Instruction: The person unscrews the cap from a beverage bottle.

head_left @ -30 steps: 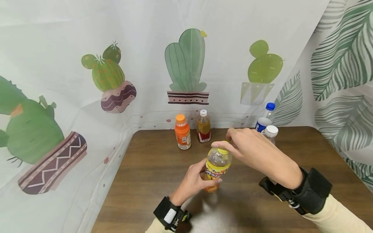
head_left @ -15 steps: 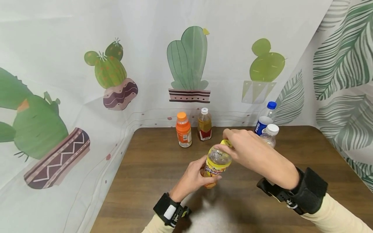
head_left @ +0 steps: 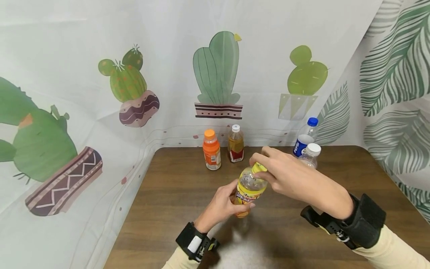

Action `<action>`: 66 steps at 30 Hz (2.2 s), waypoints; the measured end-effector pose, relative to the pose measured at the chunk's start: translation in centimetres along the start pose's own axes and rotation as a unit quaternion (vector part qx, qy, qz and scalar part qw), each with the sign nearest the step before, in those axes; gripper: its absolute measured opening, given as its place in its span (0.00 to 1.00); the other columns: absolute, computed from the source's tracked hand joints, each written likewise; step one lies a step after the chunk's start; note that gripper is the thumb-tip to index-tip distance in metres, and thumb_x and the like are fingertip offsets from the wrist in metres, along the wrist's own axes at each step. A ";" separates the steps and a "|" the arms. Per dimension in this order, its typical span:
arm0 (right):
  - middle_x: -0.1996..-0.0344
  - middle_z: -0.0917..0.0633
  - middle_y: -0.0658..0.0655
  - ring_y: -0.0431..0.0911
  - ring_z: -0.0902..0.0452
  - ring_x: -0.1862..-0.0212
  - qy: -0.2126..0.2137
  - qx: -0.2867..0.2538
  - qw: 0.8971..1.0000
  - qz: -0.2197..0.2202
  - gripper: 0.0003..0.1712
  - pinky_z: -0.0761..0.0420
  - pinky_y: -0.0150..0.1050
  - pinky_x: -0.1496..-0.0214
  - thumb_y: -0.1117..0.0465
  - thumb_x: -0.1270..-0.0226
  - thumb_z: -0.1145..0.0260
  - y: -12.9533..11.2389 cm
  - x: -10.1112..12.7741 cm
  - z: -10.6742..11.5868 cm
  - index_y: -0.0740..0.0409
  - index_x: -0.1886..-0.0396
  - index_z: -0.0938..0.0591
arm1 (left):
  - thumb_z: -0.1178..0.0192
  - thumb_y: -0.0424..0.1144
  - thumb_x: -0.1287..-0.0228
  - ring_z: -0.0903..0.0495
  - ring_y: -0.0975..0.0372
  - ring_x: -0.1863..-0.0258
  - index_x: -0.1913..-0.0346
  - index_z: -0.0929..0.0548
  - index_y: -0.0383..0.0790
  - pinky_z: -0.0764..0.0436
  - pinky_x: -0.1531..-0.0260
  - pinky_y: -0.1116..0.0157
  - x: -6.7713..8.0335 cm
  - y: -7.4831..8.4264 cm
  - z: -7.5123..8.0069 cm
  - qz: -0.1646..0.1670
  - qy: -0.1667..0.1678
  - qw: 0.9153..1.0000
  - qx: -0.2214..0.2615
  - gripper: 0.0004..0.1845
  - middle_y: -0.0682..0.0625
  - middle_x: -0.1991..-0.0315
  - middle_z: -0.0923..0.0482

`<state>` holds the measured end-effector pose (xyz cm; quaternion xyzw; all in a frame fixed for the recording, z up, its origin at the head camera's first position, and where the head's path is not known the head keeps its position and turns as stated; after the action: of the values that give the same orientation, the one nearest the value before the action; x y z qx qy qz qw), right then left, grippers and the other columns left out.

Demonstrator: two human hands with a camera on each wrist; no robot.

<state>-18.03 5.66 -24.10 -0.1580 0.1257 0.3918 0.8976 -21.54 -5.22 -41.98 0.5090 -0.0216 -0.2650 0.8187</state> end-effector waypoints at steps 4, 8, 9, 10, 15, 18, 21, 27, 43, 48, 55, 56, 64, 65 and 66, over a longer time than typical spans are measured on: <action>0.68 0.24 0.48 0.38 0.29 0.70 -0.005 0.001 1.000 0.004 0.14 0.24 0.34 0.69 0.65 0.38 0.29 0.0 0.0 0.0 0.51 0.54 0.19 | 0.26 0.50 0.44 0.17 0.68 0.57 0.43 0.24 0.56 0.16 0.55 0.65 0.0 -0.1 -0.1 0.003 -0.005 1.000 0.013 0.26 0.57 0.53 0.16; 0.64 0.22 0.50 0.38 0.27 0.69 -0.024 0.011 1.000 -0.011 0.24 0.22 0.33 0.68 0.59 0.37 0.28 0.1 0.1 -0.4 0.48 0.41 0.22 | 0.27 0.50 0.44 0.17 0.68 0.57 0.43 0.24 0.56 0.17 0.55 0.67 0.1 -0.4 0.0 0.010 -0.004 1.000 0.012 0.26 0.56 0.54 0.16; 0.62 0.20 0.51 0.39 0.25 0.68 -0.026 0.016 0.999 -0.019 0.27 0.22 0.34 0.68 0.56 0.36 0.28 0.2 0.1 -0.4 0.48 0.38 0.24 | 0.27 0.50 0.44 0.17 0.68 0.57 0.43 0.24 0.55 0.17 0.55 0.68 0.1 -0.4 0.1 0.010 -0.003 1.000 0.010 0.26 0.56 0.54 0.16; 0.59 0.19 0.52 0.40 0.23 0.67 -0.026 0.020 0.999 -0.028 0.30 0.20 0.35 0.67 0.53 0.36 0.28 0.2 0.1 -0.4 0.48 0.36 0.26 | 0.27 0.50 0.44 0.17 0.68 0.57 0.43 0.24 0.55 0.17 0.56 0.68 0.1 -0.4 0.1 0.010 -0.001 1.000 0.006 0.26 0.56 0.54 0.16; 0.65 0.17 0.51 0.41 0.23 0.72 -0.008 0.055 0.996 -0.073 0.32 0.23 0.37 0.74 0.38 0.42 0.29 0.8 0.2 0.3 0.55 0.48 0.23 | 0.27 0.50 0.44 0.17 0.69 0.59 0.43 0.24 0.54 0.16 0.58 0.68 0.0 -0.1 0.5 0.005 0.006 1.000 -0.008 0.27 0.57 0.55 0.16; 0.78 0.23 0.46 0.38 0.31 0.78 -0.012 0.056 0.994 -0.091 0.29 0.30 0.33 0.79 0.34 0.46 0.30 1.0 0.3 0.2 0.54 0.64 0.23 | 0.26 0.49 0.44 0.19 0.69 0.62 0.43 0.24 0.53 0.17 0.62 0.70 0.0 0.0 0.7 0.000 0.009 1.000 -0.027 0.26 0.57 0.57 0.16; 0.82 0.29 0.44 0.37 0.35 0.81 -0.020 0.046 0.993 -0.109 0.27 0.34 0.32 0.81 0.34 0.41 0.33 1.3 0.2 -0.3 0.52 0.71 0.25 | 0.26 0.48 0.45 0.20 0.69 0.64 0.44 0.23 0.52 0.18 0.65 0.70 0.0 0.0 0.7 -0.008 0.014 0.999 -0.050 0.26 0.57 0.58 0.17; 0.84 0.31 0.45 0.39 0.35 0.82 0.000 0.044 0.993 -0.107 0.19 0.35 0.32 0.81 0.45 0.32 0.34 1.2 0.0 -0.7 0.54 0.72 0.26 | 0.25 0.46 0.46 0.22 0.68 0.65 0.44 0.23 0.51 0.17 0.67 0.66 0.0 -0.1 0.8 -0.014 0.025 0.997 -0.065 0.27 0.58 0.57 0.17; 0.71 0.25 0.49 0.40 0.30 0.71 0.041 0.047 0.998 -0.017 0.09 0.25 0.36 0.70 0.57 0.35 0.30 -0.3 0.1 0.3 0.53 0.60 0.21 | 0.26 0.49 0.45 0.19 0.69 0.61 0.42 0.24 0.54 0.17 0.62 0.67 0.1 0.1 0.8 -0.020 0.023 0.999 -0.039 0.28 0.58 0.55 0.16; 0.69 0.26 0.48 0.39 0.32 0.70 0.037 0.032 0.999 -0.010 0.10 0.26 0.34 0.69 0.59 0.34 0.31 -0.3 0.4 0.3 0.52 0.56 0.20 | 0.26 0.49 0.45 0.19 0.69 0.61 0.43 0.24 0.53 0.17 0.62 0.66 0.1 0.1 0.8 -0.022 0.024 0.999 -0.037 0.27 0.59 0.55 0.17; 0.67 0.25 0.49 0.38 0.31 0.68 0.040 0.010 0.999 0.009 0.13 0.24 0.32 0.67 0.65 0.38 0.29 -0.2 0.8 0.5 0.52 0.53 0.18 | 0.26 0.47 0.45 0.19 0.69 0.60 0.42 0.24 0.53 0.17 0.61 0.69 0.0 0.1 0.5 -0.019 0.018 0.999 -0.036 0.28 0.58 0.54 0.17; 0.66 0.25 0.49 0.37 0.30 0.68 0.043 0.006 0.999 0.014 0.14 0.23 0.32 0.67 0.66 0.39 0.29 -0.2 0.8 0.6 0.53 0.53 0.17 | 0.26 0.47 0.45 0.19 0.69 0.59 0.41 0.24 0.54 0.17 0.60 0.68 0.0 0.1 0.5 -0.019 0.017 0.999 -0.034 0.28 0.58 0.54 0.17; 0.63 0.22 0.50 0.38 0.25 0.66 0.056 -0.009 0.998 0.023 0.18 0.20 0.35 0.64 0.70 0.41 0.29 0.2 1.2 1.2 0.53 0.52 0.17 | 0.27 0.50 0.44 0.18 0.68 0.54 0.41 0.24 0.55 0.16 0.53 0.65 0.2 -0.3 0.6 -0.019 0.015 1.000 -0.007 0.28 0.57 0.51 0.17; 0.63 0.22 0.50 0.38 0.26 0.66 0.057 -0.008 0.998 0.022 0.17 0.20 0.35 0.64 0.70 0.41 0.29 0.3 1.3 1.3 0.53 0.52 0.17 | 0.27 0.51 0.44 0.18 0.68 0.53 0.41 0.24 0.55 0.17 0.52 0.66 0.2 -0.4 0.6 -0.017 0.015 1.000 -0.003 0.28 0.57 0.51 0.17; 0.63 0.22 0.50 0.38 0.26 0.66 0.057 -0.008 0.998 0.020 0.17 0.21 0.35 0.65 0.69 0.41 0.29 0.4 1.4 1.4 0.53 0.52 0.17 | 0.27 0.51 0.44 0.18 0.68 0.53 0.41 0.24 0.56 0.17 0.52 0.66 0.2 -0.4 0.7 -0.015 0.016 1.000 -0.001 0.28 0.58 0.50 0.17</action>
<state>-17.25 7.36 -23.40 -0.1847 0.1768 0.4006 0.8799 -21.74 -6.05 -42.08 0.5128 -0.0008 -0.2690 0.8153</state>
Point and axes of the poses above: each hand's wrist, its own x-axis away from the middle knuckle, its own z-axis out of the back of the hand, y = z × x, the point moved 9 cm from there along -x, towards the middle knuckle
